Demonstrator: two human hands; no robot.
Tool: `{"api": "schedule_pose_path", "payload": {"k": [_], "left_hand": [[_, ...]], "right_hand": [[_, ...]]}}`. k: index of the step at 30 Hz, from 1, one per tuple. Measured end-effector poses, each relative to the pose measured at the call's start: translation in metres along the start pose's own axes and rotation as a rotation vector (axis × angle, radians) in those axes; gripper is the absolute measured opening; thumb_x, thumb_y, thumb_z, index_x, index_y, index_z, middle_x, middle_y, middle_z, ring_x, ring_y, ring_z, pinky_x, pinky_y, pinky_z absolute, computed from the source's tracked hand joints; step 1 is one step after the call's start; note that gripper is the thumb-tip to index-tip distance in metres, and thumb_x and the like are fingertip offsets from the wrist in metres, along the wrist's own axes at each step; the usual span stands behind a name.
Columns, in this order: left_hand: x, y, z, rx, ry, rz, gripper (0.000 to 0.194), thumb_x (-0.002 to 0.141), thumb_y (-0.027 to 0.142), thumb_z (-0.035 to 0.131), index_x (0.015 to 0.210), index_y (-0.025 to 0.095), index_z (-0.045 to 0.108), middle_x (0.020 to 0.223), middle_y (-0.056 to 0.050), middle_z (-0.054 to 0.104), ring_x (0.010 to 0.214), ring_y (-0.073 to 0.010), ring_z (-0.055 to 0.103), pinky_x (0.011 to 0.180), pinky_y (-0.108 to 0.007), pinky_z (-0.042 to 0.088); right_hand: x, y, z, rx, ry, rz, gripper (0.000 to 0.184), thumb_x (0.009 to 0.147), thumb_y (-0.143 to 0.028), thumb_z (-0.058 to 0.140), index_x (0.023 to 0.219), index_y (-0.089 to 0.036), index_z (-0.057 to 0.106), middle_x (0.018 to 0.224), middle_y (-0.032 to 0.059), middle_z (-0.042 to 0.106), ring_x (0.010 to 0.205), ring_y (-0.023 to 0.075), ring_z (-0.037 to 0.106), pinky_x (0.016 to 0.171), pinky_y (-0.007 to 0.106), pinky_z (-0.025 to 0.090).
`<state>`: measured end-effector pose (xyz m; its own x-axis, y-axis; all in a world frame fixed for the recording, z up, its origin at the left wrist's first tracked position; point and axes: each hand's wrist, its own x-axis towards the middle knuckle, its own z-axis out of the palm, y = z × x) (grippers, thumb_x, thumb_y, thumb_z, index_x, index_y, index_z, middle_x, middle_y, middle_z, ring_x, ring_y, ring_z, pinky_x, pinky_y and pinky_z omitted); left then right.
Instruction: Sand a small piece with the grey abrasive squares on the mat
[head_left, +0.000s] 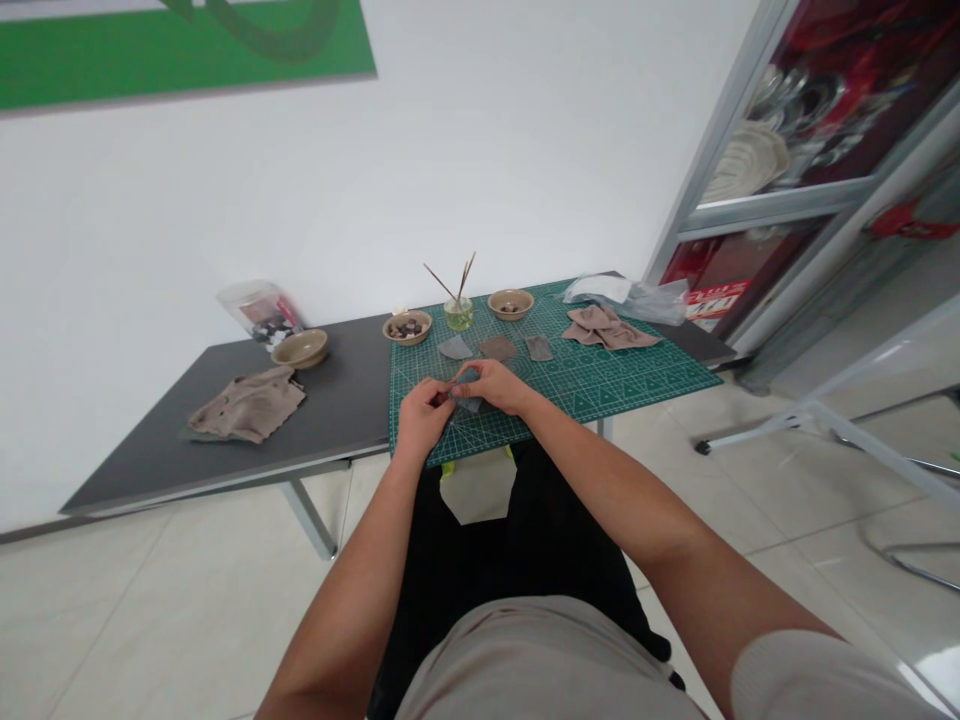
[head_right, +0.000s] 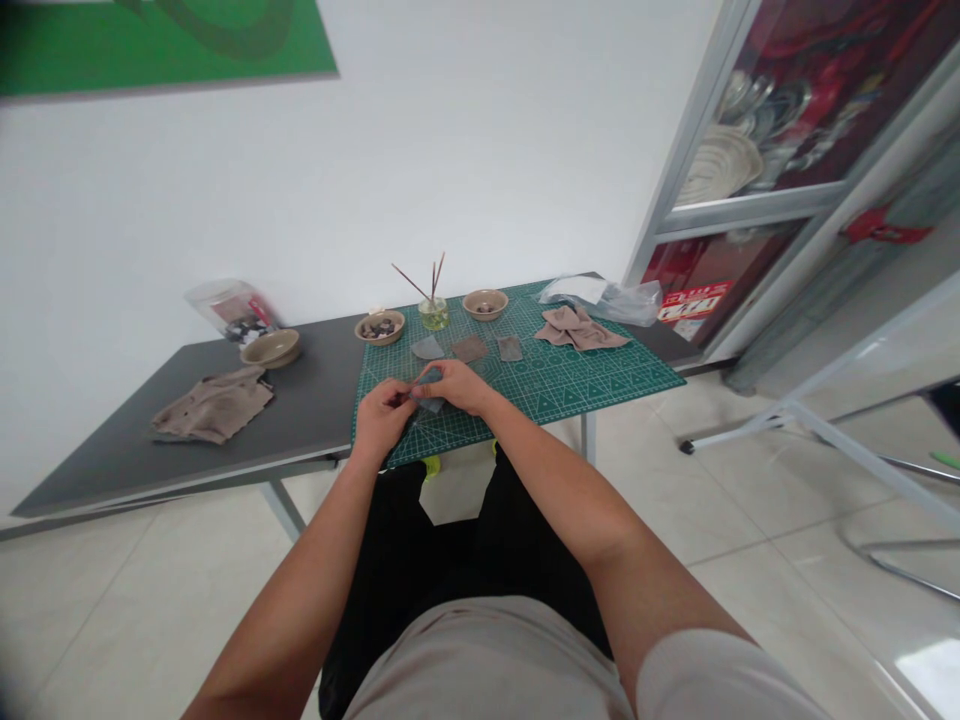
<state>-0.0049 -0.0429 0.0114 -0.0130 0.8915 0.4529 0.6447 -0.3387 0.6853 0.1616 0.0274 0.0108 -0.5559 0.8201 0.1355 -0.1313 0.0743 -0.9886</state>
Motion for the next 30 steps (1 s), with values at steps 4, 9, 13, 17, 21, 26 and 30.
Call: {"api": "schedule_pose_path", "payload": {"k": [4, 9, 13, 17, 21, 26, 30], "left_hand": [[0.001, -0.001, -0.001, -0.013, -0.003, -0.012, 0.006, 0.076, 0.02, 0.062, 0.071, 0.021, 0.064, 0.07, 0.003, 0.056, 0.068, -0.0135, 0.052, 0.068, -0.026, 0.041], [0.001, 0.001, -0.002, -0.083, 0.022, -0.021, 0.006, 0.076, 0.021, 0.063, 0.076, 0.021, 0.069, 0.074, 0.002, 0.062, 0.069, -0.0133, 0.054, 0.069, -0.026, 0.043], [0.002, 0.007, -0.004, -0.094, 0.025, -0.052, 0.005, 0.074, 0.021, 0.066, 0.075, 0.021, 0.07, 0.073, 0.001, 0.064, 0.069, -0.0135, 0.056, 0.07, -0.026, 0.045], [0.002, 0.01, -0.006, -0.144, 0.03, -0.072, 0.004, 0.073, 0.022, 0.069, 0.075, 0.02, 0.071, 0.074, 0.001, 0.066, 0.068, -0.0131, 0.056, 0.07, -0.026, 0.046], [0.001, 0.009, -0.006, -0.186, 0.054, -0.107, 0.009, 0.072, 0.027, 0.072, 0.075, 0.02, 0.071, 0.072, 0.002, 0.065, 0.066, -0.0125, 0.055, 0.067, -0.025, 0.047], [-0.001, 0.006, -0.002, -0.17, 0.057, -0.081, 0.01, 0.074, 0.028, 0.072, 0.08, 0.02, 0.071, 0.073, 0.001, 0.065, 0.064, -0.0124, 0.056, 0.065, -0.026, 0.047], [-0.001, 0.001, 0.002, -0.194, 0.034, -0.062, 0.013, 0.075, 0.025, 0.07, 0.087, 0.02, 0.071, 0.074, 0.002, 0.066, 0.064, -0.0123, 0.057, 0.065, -0.025, 0.047]], "right_hand": [[0.0, 0.0, 0.0, 0.027, 0.015, 0.008, 0.044, 0.051, -0.041, 0.093, 0.079, -0.014, 0.073, 0.07, 0.0013, 0.07, 0.062, 0.0122, 0.059, 0.061, 0.026, 0.048], [0.001, 0.0, -0.002, 0.084, 0.022, 0.018, 0.042, 0.05, -0.039, 0.094, 0.077, -0.014, 0.074, 0.069, 0.0017, 0.071, 0.062, 0.0119, 0.059, 0.062, 0.026, 0.048], [0.001, 0.001, -0.003, 0.123, 0.01, 0.018, 0.04, 0.048, -0.036, 0.095, 0.075, -0.015, 0.074, 0.072, 0.0023, 0.072, 0.065, 0.0122, 0.061, 0.065, 0.026, 0.049], [0.001, 0.002, -0.003, 0.142, 0.004, 0.017, 0.039, 0.05, -0.037, 0.095, 0.075, -0.015, 0.075, 0.073, 0.0026, 0.073, 0.065, 0.0124, 0.061, 0.065, 0.026, 0.048], [0.001, 0.002, -0.003, 0.138, 0.059, 0.015, 0.041, 0.047, -0.038, 0.095, 0.072, -0.014, 0.073, 0.068, 0.0016, 0.071, 0.062, 0.0124, 0.059, 0.063, 0.026, 0.047], [0.001, 0.001, -0.002, 0.139, 0.108, 0.015, 0.042, 0.045, -0.037, 0.095, 0.069, -0.015, 0.07, 0.061, -0.0015, 0.065, 0.057, 0.011, 0.054, 0.059, 0.026, 0.043], [0.0, -0.002, -0.001, 0.116, 0.089, 0.013, 0.042, 0.045, -0.037, 0.095, 0.069, -0.014, 0.069, 0.061, -0.0016, 0.064, 0.056, 0.0102, 0.052, 0.057, 0.025, 0.041]]}}
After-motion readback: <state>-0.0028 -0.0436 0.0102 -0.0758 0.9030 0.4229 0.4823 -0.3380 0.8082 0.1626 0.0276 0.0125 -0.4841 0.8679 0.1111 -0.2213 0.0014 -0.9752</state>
